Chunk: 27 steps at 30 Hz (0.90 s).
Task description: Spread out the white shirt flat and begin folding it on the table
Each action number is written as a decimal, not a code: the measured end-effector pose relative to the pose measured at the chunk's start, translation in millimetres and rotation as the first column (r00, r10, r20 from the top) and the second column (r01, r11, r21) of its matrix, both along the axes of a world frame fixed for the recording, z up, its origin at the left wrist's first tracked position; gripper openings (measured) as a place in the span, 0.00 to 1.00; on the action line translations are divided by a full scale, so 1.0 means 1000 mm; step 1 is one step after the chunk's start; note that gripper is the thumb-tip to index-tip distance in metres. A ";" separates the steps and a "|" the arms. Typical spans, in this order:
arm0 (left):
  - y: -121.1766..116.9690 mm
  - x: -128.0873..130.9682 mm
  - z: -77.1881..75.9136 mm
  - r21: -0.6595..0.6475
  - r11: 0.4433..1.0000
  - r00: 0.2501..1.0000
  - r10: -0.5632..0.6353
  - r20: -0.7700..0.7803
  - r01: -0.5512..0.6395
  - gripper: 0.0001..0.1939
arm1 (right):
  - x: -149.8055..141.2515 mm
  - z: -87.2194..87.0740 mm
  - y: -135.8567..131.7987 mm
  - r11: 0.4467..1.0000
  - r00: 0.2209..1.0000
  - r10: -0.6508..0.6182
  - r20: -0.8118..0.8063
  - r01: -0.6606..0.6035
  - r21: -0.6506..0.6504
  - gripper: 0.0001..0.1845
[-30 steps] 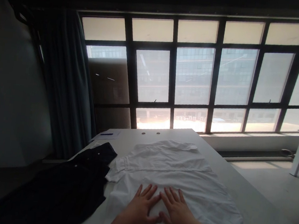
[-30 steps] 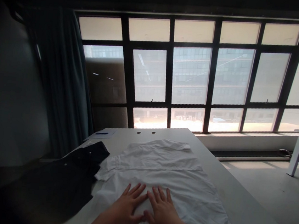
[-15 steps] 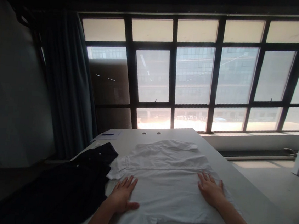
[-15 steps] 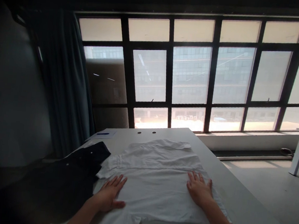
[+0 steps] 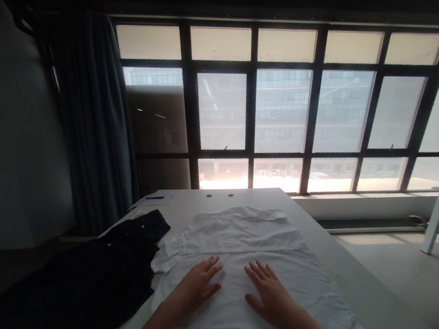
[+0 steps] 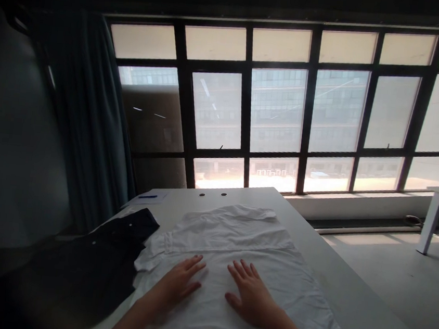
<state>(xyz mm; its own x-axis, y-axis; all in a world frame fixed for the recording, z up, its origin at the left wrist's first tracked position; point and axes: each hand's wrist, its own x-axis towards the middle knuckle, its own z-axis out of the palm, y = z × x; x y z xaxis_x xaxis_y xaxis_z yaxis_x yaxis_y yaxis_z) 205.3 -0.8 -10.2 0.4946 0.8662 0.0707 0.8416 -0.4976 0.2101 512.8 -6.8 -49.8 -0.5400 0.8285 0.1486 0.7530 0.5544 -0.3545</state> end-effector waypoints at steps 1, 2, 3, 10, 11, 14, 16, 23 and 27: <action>0.003 -0.002 -0.007 -0.010 1.000 1.000 0.013 0.007 -0.013 0.30 | 0.009 -0.003 0.007 0.998 0.999 -0.050 0.018 0.051 -0.027 0.38; 0.006 -0.005 -0.013 -0.022 0.999 0.999 0.042 0.007 -0.042 0.32 | 0.019 -0.006 0.015 0.993 0.994 -0.104 0.040 0.106 -0.044 0.38; 0.009 -0.010 -0.019 -0.028 0.997 0.997 0.079 0.005 -0.078 0.33 | 0.030 -0.009 0.024 0.985 0.985 -0.161 0.063 0.164 -0.050 0.38; 0.022 -0.039 -0.029 0.007 0.952 0.950 0.307 -0.054 -0.307 0.34 | 0.126 -0.032 0.066 0.793 0.772 -0.602 0.203 0.608 0.043 0.37; 0.022 -0.040 -0.028 0.009 0.945 0.943 0.327 -0.062 -0.327 0.34 | 0.138 -0.034 0.068 0.746 0.722 -0.659 0.211 0.662 0.064 0.37; 0.022 -0.040 -0.028 0.025 0.936 0.933 0.353 -0.070 -0.352 0.34 | 0.154 -0.035 0.069 0.573 0.543 -0.817 0.194 0.805 0.156 0.34; 0.021 -0.039 -0.028 0.039 0.933 0.930 0.360 -0.070 -0.358 0.34 | 0.147 -0.031 0.067 0.532 0.515 -0.846 0.137 0.804 0.267 0.31; 0.018 -0.037 -0.027 0.047 0.928 0.927 0.372 -0.042 -0.371 0.33 | 0.087 -0.027 0.056 0.860 0.868 -0.489 0.089 0.462 0.218 0.32; 0.015 -0.036 -0.026 0.036 0.935 0.929 0.356 -0.102 -0.354 0.35 | 0.084 -0.028 0.051 0.864 0.844 -0.501 0.190 0.499 0.065 0.37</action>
